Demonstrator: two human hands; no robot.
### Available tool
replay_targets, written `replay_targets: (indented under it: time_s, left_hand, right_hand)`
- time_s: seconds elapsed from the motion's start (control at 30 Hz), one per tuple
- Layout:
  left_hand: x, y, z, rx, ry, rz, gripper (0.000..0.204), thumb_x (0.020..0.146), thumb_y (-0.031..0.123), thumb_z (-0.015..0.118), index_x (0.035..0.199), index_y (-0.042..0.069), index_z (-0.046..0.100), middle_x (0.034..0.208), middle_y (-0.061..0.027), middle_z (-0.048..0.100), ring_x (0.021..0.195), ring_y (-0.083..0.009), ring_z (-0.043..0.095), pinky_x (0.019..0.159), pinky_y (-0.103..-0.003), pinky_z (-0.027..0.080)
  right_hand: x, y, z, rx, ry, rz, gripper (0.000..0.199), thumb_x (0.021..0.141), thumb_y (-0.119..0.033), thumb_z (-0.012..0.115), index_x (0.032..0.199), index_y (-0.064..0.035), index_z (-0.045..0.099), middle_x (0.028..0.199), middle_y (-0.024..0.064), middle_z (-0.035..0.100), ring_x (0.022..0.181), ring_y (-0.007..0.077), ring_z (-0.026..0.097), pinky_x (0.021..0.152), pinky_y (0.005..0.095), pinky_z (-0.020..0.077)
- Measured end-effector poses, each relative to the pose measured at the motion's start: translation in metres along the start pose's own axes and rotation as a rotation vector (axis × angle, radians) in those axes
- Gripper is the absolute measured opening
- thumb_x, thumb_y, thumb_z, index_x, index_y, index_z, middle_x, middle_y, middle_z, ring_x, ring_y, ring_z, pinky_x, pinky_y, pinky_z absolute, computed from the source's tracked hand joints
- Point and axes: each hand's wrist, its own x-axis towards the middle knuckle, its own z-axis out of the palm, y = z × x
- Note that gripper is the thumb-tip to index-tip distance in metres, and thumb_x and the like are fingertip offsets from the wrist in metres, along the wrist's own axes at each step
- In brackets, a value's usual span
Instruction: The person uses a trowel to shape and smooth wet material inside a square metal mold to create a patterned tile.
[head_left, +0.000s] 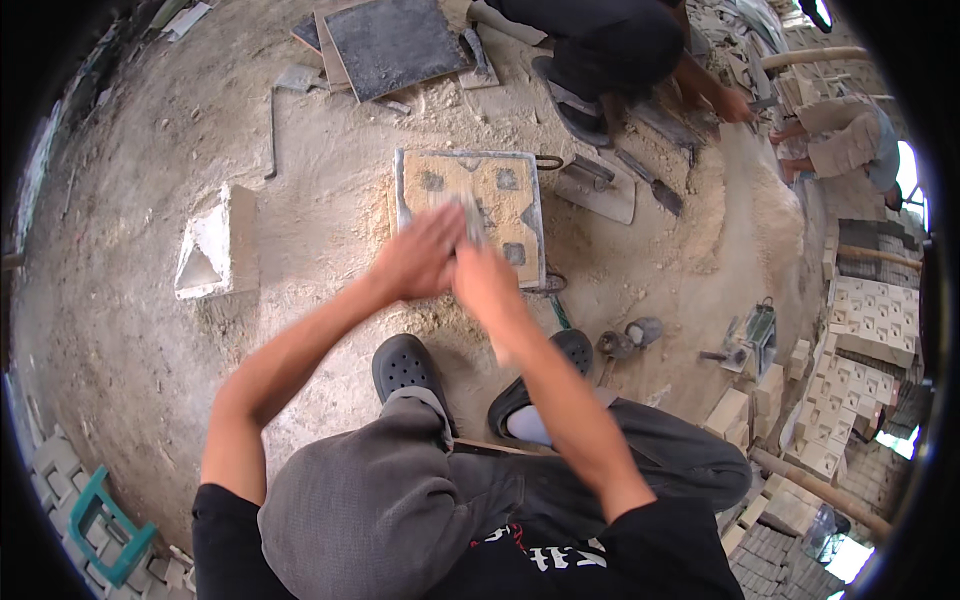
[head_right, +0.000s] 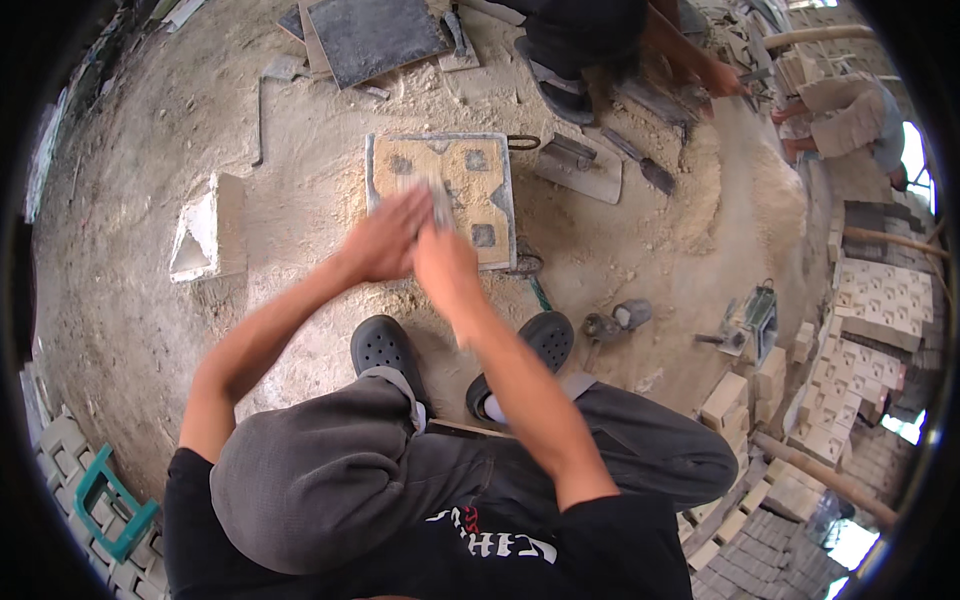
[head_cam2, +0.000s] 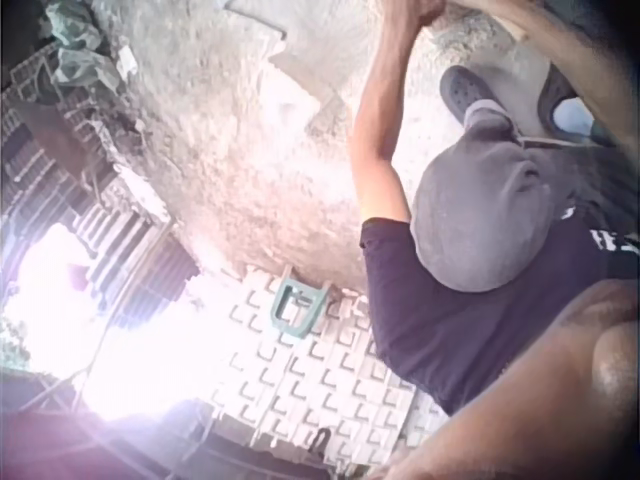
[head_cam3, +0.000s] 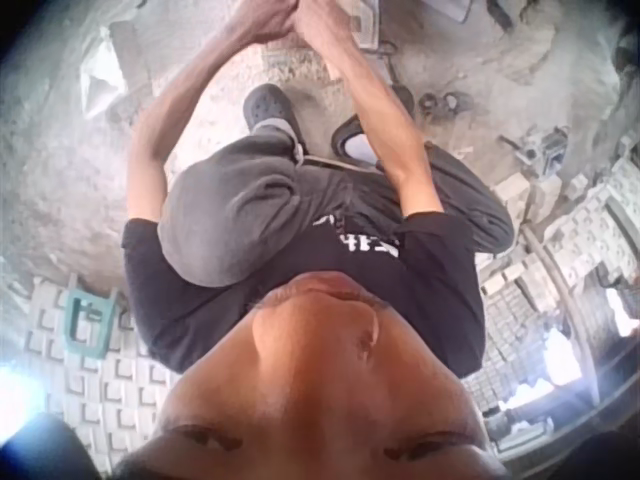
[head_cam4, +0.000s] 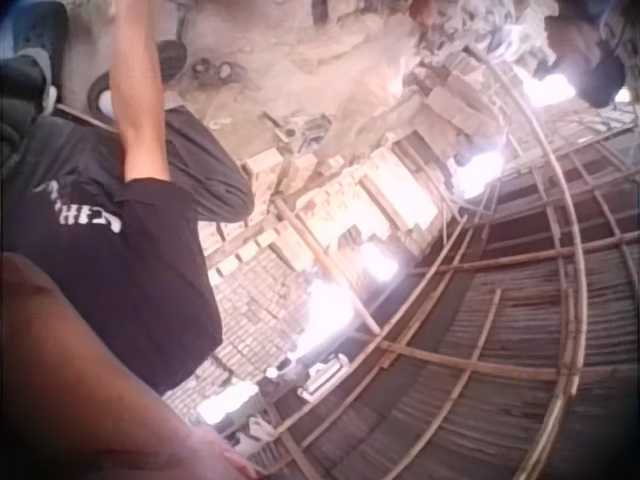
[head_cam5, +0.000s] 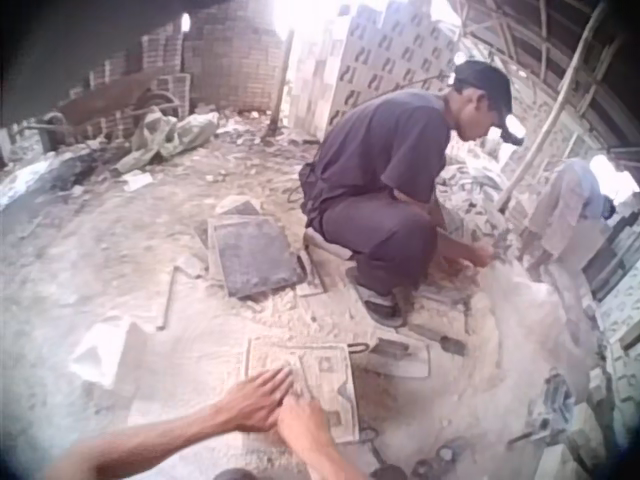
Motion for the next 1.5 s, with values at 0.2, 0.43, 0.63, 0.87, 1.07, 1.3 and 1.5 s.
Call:
replay_targets:
  time_s: [0.2, 0.43, 0.63, 0.87, 1.07, 1.3, 1.5]
  left_hand:
    - [-0.081, 0.087, -0.002, -0.139, -0.026, 0.119, 0.074, 0.094, 0.041, 0.042, 0.149, -0.008, 0.035, 0.159, -0.0239, 0.030, 0.150, -0.0347, 0.025, 0.124, -0.044, 0.017]
    - [0.021, -0.053, -0.052, 0.194, 0.194, -0.121, 0.067, 0.099, 0.035, 0.038, 0.151, -0.006, 0.033, 0.160, -0.0233, 0.028, 0.152, -0.0319, 0.022, 0.125, -0.042, 0.014]
    - [-0.066, 0.051, 0.017, 0.028, 0.067, -0.077, 0.074, 0.097, 0.043, 0.038, 0.148, -0.010, 0.035, 0.157, -0.0275, 0.033, 0.150, -0.0365, 0.025, 0.125, -0.043, 0.015]
    - [-0.067, 0.085, -0.001, -0.112, 0.127, -0.032, 0.072, 0.092, 0.039, 0.045, 0.144, -0.011, 0.041, 0.154, -0.0271, 0.037, 0.148, -0.0369, 0.030, 0.123, -0.046, 0.020]
    - [-0.059, 0.035, 0.002, 0.081, 0.151, -0.186, 0.069, 0.091, 0.031, 0.044, 0.144, -0.012, 0.039, 0.155, -0.0278, 0.036, 0.148, -0.0364, 0.029, 0.124, -0.044, 0.017]
    - [-0.096, 0.121, 0.021, -0.285, 0.016, 0.199, 0.073, 0.096, 0.041, 0.047, 0.147, -0.011, 0.035, 0.156, -0.0287, 0.033, 0.149, -0.0373, 0.028, 0.124, -0.043, 0.018]
    - [-0.076, 0.057, -0.017, -0.354, 0.311, -0.137, 0.058, 0.092, 0.018, 0.062, 0.144, -0.002, 0.044, 0.153, -0.0246, 0.039, 0.144, -0.0383, 0.037, 0.120, -0.046, 0.030]
  right_hand:
    - [-0.124, -0.001, 0.008, -0.064, -0.184, 0.074, 0.065, 0.092, -0.018, 0.055, 0.151, -0.0013, 0.033, 0.089, 0.0272, 0.070, 0.081, 0.0450, 0.070, 0.072, 0.0559, 0.0564]
    - [0.044, -0.045, -0.050, -0.073, 0.069, -0.147, 0.019, 0.091, -0.011, 0.055, 0.100, 0.0020, 0.066, 0.089, 0.0269, 0.070, 0.084, 0.0439, 0.069, 0.074, 0.0519, 0.0565]
    - [-0.065, -0.002, 0.016, -0.123, -0.064, -0.151, 0.043, 0.089, -0.016, 0.057, 0.130, -0.0027, 0.057, 0.086, 0.0260, 0.069, 0.083, 0.0438, 0.069, 0.072, 0.0532, 0.0558]
    - [-0.102, 0.001, -0.010, -0.137, -0.087, -0.066, 0.050, 0.091, -0.018, 0.056, 0.138, -0.0023, 0.051, 0.083, 0.0256, 0.069, 0.080, 0.0438, 0.069, 0.071, 0.0537, 0.0557]
    - [-0.017, -0.010, 0.020, -0.281, 0.028, -0.262, 0.035, 0.093, -0.013, 0.053, 0.125, 0.0007, 0.057, 0.079, 0.0232, 0.069, 0.077, 0.0398, 0.071, 0.067, 0.0504, 0.0571]
    - [-0.156, 0.040, 0.005, -0.297, -0.195, -0.037, 0.059, 0.086, -0.011, 0.057, 0.144, -0.0090, 0.050, 0.084, 0.0233, 0.070, 0.076, 0.0406, 0.071, 0.068, 0.0499, 0.0571]
    - [-0.108, 0.038, -0.023, -0.283, 0.005, -0.054, 0.056, 0.086, -0.008, 0.056, 0.142, -0.0113, 0.052, 0.083, 0.0230, 0.069, 0.076, 0.0406, 0.071, 0.065, 0.0506, 0.0560]
